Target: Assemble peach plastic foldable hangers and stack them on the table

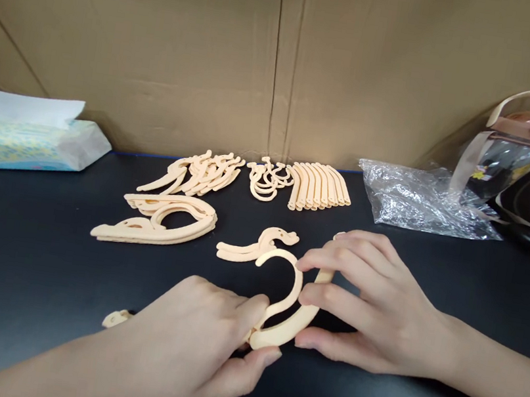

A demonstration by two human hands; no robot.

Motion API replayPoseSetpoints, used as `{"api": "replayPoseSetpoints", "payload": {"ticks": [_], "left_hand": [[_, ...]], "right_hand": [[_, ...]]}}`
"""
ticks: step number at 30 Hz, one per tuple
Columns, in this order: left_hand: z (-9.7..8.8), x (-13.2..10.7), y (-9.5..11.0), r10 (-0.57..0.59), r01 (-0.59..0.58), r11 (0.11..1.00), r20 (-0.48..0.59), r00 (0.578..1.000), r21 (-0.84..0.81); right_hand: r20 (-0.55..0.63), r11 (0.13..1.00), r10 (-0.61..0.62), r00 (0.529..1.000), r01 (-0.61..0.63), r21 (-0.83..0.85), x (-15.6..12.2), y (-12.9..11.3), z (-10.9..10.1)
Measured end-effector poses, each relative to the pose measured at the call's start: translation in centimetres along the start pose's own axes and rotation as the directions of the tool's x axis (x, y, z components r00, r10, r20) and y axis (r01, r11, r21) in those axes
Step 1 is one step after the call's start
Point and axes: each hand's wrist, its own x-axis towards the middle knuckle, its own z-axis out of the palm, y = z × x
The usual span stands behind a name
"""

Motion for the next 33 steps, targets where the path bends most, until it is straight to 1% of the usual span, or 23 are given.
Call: {"api": "replayPoseSetpoints", "payload": {"ticks": [6,12,18,22,27,33], "left_hand": [[-0.17,0.07,0.2,0.0,0.0,1.0,-0.009,1.0,0.017],[-0.26,0.0,0.19,-0.004,0.004,1.0,0.008,1.0,0.021],[-0.35,-0.21,0.14,-0.006,0.006,1.0,0.003,1.0,0.027],[-0.37,-0.09,0.09,-0.013,0.012,0.999,0.01,1.0,0.032],[-0.21,-0.13,0.0,-0.016,0.016,1.0,0.02,1.0,0.015],[-0.2,-0.1,0.0,-0.009,0.008,1.0,0.019,1.0,0.025]], "right_hand": [[0.008,1.0,-0.015,1.0,0.015,0.006,0.01,-0.02,0.25],[0.022,0.999,-0.03,0.999,0.03,-0.021,-0.01,-0.01,0.26],[0.03,0.999,-0.018,0.999,0.019,-0.031,-0.1,0.02,0.17],[0.009,1.0,-0.009,1.0,0.009,-0.022,-0.17,-0.1,0.19],[-0.053,0.995,0.003,0.999,-0.008,-0.098,-0.28,-0.37,0.01],[-0.053,0.998,-0.043,0.998,0.04,-0.055,-0.39,-0.17,0.14]]}}
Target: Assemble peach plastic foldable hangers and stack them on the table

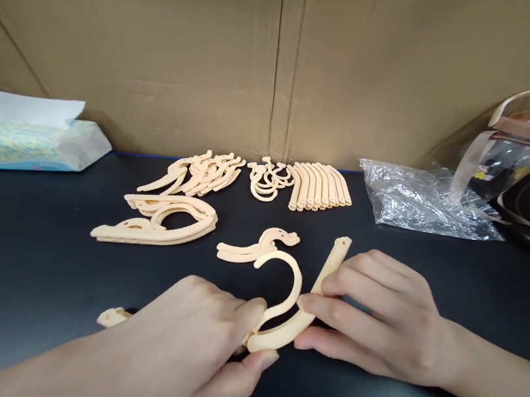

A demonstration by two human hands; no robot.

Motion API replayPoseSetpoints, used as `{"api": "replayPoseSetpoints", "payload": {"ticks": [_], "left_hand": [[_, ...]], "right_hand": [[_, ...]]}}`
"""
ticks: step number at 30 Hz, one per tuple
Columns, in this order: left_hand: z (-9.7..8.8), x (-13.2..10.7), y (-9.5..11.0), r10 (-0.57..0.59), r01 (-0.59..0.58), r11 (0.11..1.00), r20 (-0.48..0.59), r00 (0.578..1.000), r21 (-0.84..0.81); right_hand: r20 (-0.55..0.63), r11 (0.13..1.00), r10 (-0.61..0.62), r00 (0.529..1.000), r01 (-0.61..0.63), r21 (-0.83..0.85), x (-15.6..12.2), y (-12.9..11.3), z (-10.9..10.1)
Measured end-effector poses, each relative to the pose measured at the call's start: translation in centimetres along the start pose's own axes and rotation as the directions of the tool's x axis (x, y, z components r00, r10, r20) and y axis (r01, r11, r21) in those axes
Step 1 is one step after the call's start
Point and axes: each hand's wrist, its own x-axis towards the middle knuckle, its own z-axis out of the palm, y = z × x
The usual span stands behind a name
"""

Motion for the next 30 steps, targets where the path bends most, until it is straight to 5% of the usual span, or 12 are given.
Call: {"api": "replayPoseSetpoints", "payload": {"ticks": [9,19,30], "left_hand": [[-0.1,0.0,0.0,-0.015,0.015,1.0,0.039,0.999,-0.005],[0.0,0.2,0.3,-0.036,0.035,0.999,0.054,0.998,0.023],[0.3,-0.1,0.2,0.001,0.0,1.0,-0.01,1.0,0.027]], "right_hand": [[-0.042,0.999,-0.041,0.998,0.041,0.016,-0.2,0.0,0.4],[-0.096,0.974,0.159,0.983,-0.14,0.178,-0.1,1.5,0.2],[0.023,0.987,0.008,1.0,-0.012,0.161,0.5,0.9,-0.1]]}}
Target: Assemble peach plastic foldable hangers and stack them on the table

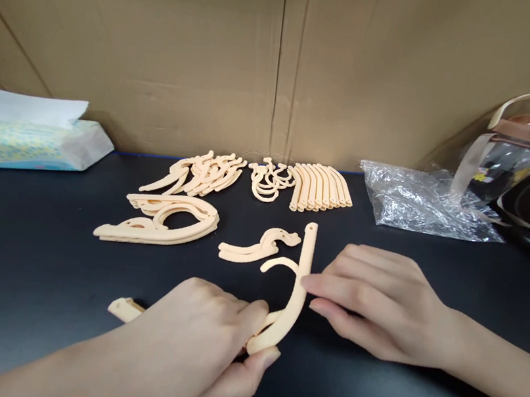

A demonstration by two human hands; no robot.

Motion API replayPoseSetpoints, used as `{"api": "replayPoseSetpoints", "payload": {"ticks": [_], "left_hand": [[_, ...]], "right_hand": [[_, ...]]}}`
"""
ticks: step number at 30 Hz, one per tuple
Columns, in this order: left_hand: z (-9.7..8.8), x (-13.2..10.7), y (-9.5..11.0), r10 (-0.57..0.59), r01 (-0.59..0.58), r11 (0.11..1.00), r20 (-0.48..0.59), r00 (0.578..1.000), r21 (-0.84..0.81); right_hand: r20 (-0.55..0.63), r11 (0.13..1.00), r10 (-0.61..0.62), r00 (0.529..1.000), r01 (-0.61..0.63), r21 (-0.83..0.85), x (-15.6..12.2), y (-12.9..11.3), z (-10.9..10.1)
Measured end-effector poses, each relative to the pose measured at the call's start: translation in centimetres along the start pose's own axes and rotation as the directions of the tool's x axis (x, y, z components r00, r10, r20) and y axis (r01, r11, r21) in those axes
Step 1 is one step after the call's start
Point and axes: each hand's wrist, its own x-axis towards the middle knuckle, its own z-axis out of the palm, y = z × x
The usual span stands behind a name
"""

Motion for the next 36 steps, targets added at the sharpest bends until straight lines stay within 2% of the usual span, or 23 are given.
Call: {"api": "replayPoseSetpoints", "payload": {"ticks": [5,8,12,16,19,22,27,33,36], "left_hand": [[0.3,-0.1,-0.2,0.023,-0.024,1.0,-0.045,0.999,-0.014],[0.3,-0.2,-0.1,0.055,-0.056,0.998,-0.062,0.997,-0.015],[0.2,-0.2,0.0,0.049,-0.045,0.997,-0.081,0.995,0.059],[0.0,-0.2,0.2,0.091,-0.079,0.992,-0.121,0.989,0.099],[-0.2,-0.2,0.4,0.114,-0.093,0.986,-0.152,0.982,0.139],[-0.2,-0.4,0.5,0.128,-0.097,0.981,-0.181,0.975,0.168],[0.7,-0.2,-0.3,0.163,-0.113,0.971,-0.243,0.956,0.209],[1.4,0.0,-1.4,0.283,-0.218,0.952,-0.354,0.891,0.213],[1.2,0.0,-1.5,0.291,-0.232,0.952,-0.349,0.891,0.202]], "right_hand": [[0.129,0.997,-0.076,0.989,0.076,0.006,-0.1,-0.3,0.3],[0.167,0.997,-0.081,0.983,0.079,0.018,-0.1,-0.4,0.5],[0.142,0.999,-0.034,0.989,0.028,0.04,0.1,-0.5,0.6],[0.103,1.0,0.015,0.995,-0.017,0.018,0.2,-0.5,0.2],[0.084,0.995,0.098,0.992,-0.096,-0.025,0.2,-0.1,-0.3],[0.08,0.969,0.243,0.967,-0.238,-0.063,0.1,0.7,-0.7],[0.137,0.893,0.448,0.883,-0.435,-0.116,0.1,1.5,-0.9],[0.227,0.848,0.528,0.818,-0.496,-0.187,-0.3,2.5,-0.7],[0.222,0.85,0.52,0.825,-0.474,-0.232,-0.5,3.2,-0.7]]}}
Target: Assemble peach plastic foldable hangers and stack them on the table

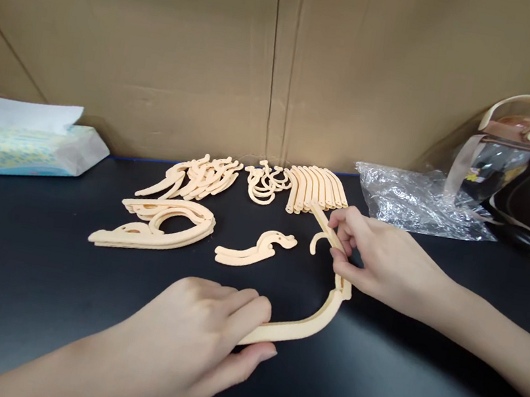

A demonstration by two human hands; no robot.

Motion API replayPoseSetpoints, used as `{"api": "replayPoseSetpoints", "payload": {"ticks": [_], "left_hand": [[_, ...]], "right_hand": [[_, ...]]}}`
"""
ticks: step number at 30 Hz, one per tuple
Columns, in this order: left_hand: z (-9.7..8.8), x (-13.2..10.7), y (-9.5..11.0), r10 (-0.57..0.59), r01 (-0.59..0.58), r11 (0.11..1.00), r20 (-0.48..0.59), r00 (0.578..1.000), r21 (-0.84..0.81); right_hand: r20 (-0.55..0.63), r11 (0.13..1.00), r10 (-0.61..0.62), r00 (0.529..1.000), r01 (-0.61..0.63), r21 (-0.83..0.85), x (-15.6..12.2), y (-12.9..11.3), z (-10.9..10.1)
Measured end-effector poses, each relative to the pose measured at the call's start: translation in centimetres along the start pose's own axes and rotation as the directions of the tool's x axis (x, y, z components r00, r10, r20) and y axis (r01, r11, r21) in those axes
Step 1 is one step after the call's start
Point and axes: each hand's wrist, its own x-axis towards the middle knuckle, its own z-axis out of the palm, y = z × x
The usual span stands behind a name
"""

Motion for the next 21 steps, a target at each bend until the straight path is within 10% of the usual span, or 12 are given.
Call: {"api": "replayPoseSetpoints", "payload": {"ticks": [21], "left_hand": [[1.2,0.0,-1.1,-0.126,0.161,0.967,-0.182,0.975,0.195]], "right_hand": [[-0.037,0.95,-0.145,0.989,0.129,-0.286,0.1,0.8,0.4]]}}
